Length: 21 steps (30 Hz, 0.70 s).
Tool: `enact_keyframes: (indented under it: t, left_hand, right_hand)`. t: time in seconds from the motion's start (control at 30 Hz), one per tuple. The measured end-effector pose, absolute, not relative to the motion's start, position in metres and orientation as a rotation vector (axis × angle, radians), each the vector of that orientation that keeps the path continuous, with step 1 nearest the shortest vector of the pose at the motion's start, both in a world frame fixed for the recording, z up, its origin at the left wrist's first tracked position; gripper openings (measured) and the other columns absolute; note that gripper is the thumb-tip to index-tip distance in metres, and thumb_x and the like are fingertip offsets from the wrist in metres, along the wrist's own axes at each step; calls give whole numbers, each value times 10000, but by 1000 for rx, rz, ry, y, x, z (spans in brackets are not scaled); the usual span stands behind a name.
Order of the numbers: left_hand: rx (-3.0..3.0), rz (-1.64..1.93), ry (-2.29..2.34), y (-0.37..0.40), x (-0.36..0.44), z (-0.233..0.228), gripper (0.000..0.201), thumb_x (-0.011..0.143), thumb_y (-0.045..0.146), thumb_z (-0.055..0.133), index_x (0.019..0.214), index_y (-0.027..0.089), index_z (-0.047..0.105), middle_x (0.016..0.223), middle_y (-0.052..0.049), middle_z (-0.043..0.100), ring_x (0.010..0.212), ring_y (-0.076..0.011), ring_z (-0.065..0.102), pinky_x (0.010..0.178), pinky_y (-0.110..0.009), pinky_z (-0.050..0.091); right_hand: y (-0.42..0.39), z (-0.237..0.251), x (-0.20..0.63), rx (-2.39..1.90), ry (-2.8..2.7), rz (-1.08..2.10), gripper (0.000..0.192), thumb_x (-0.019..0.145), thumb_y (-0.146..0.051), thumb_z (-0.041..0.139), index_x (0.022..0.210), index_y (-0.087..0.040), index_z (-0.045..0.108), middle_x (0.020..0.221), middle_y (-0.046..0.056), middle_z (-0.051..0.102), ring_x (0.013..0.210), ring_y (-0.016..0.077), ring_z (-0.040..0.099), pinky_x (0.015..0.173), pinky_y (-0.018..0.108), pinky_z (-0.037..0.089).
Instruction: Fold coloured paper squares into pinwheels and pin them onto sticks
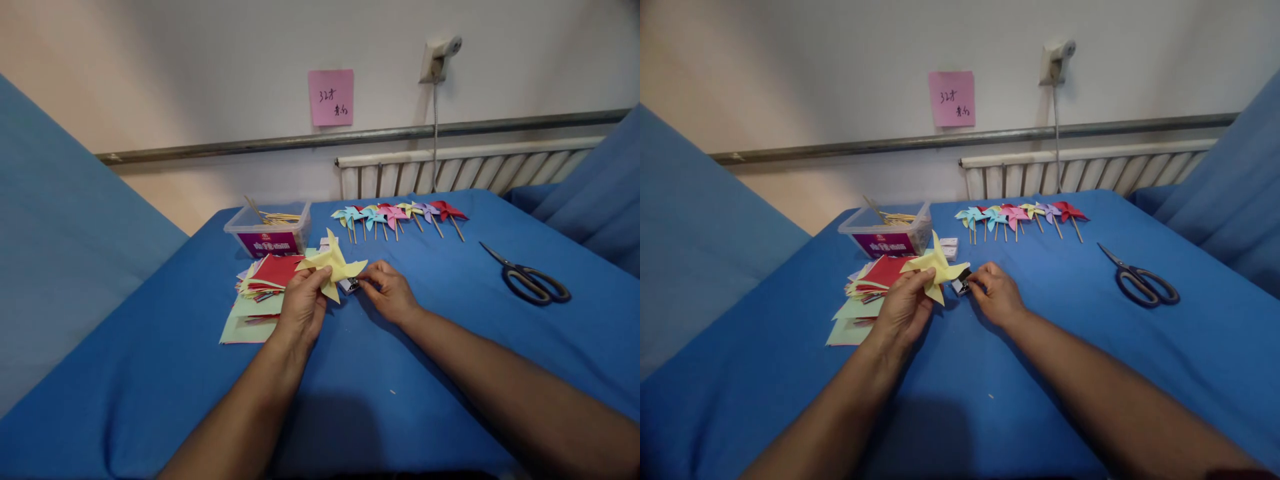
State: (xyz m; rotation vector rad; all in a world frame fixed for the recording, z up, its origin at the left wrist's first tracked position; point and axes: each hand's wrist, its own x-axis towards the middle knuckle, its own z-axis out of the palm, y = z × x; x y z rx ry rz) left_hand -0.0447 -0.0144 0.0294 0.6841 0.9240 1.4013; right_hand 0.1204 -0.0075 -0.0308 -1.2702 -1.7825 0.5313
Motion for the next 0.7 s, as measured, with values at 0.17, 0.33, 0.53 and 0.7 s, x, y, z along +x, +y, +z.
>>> enact_keyframes:
  t: [0.17,0.33,0.53,0.7]
  left_hand:
    - [695,1385,917,-14,-41,22,264,591,168,785,824,88,691,781,-65,727,682,-148,651,693,-255,494]
    - [693,1382,917,-14,-42,19,241,599,165,781,805,89,683,765,-61,720,679,-148,647,698,-258,494]
    - [688,1353,933,-15,-40,16,228,587,166,779,781,94,683,749,-62,717,660,-151,644,680,-259,501]
    - [628,1270,947,-15,-35,7,210,588,142,768,774,98,682,723,-59,710,647,-155,643,668,-265,506]
  right_hand:
    - [-11,-27,117,-1422,-1964,393,277,869,-286,559,1125,-225,647,1259,90,516,1051,208,558,919,348,435]
    - [-10,-29,119,-1411,-2112,419,334,880,-224,532,1209,-195,580,1224,90,577,1143,208,517,971,342,394]
    - [-19,-18,123,-1522,-2188,313,219,897,-278,520,1054,-187,641,1043,91,641,1019,217,566,919,339,389]
    - [-30,-8,131,-1672,-2266,124,260,925,-297,451,939,-191,688,908,107,645,883,239,586,758,334,397]
